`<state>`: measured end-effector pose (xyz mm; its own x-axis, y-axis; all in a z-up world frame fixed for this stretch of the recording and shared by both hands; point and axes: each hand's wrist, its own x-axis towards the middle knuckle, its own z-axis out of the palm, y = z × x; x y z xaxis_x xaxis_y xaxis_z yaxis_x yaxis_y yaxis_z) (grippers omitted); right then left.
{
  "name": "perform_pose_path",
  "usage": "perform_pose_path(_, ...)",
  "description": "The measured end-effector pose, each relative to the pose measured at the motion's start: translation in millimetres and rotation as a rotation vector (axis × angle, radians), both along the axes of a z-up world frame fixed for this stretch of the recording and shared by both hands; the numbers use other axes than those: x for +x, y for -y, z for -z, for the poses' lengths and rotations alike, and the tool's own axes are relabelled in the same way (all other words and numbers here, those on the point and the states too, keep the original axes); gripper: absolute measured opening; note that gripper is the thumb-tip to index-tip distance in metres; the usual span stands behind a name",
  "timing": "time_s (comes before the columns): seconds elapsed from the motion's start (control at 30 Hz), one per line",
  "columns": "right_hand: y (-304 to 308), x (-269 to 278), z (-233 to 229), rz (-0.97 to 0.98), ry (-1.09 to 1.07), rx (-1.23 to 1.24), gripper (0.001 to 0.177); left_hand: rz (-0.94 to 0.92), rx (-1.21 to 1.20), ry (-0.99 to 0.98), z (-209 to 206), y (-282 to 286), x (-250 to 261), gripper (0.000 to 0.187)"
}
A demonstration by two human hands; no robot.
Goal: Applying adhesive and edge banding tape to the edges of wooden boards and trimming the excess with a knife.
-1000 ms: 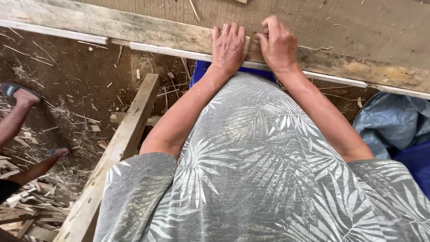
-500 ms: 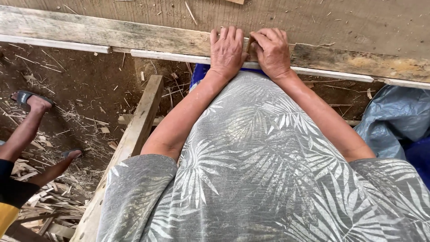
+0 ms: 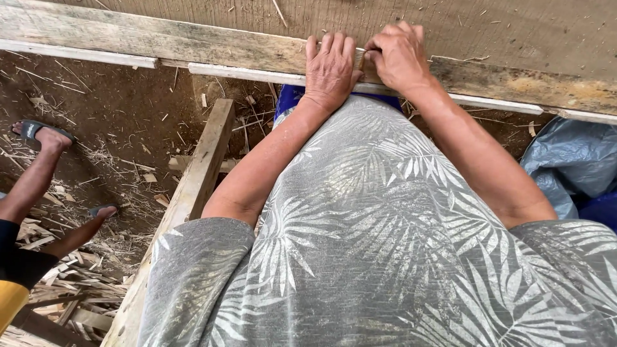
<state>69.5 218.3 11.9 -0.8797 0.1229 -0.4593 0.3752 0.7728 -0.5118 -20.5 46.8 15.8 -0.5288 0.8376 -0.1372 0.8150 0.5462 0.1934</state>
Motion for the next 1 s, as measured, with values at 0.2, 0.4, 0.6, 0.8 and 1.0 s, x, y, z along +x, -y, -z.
perform_pose_path(0.2,-0.7,-6.7,-3.0,-0.191,-0.04,0.182,0.017,-0.006,0.002,0.002,2.9,1.0,1.5,0.071)
perform_pose_path(0.4,3.6,-1.0,2.4,-0.198,-0.188,0.293,0.016,-0.007,0.026,0.011,3.7,0.1,-1.4,0.07)
perform_pose_path(0.6,18.1,9.8,-8.8,-0.025,-0.296,0.202,0.054,0.004,0.051,0.013,-2.3,3.3,-4.3,0.07)
perform_pose_path(0.8,17.2,5.6,-3.4,-0.045,-0.15,0.283,0.018,0.016,0.06,-0.003,3.5,4.4,-1.6,0.07)
perform_pose_path(1.0,28.3,9.1,-21.4,-0.012,-0.413,0.273,0.032,0.022,0.065,0.009,5.7,5.2,-1.7,0.07)
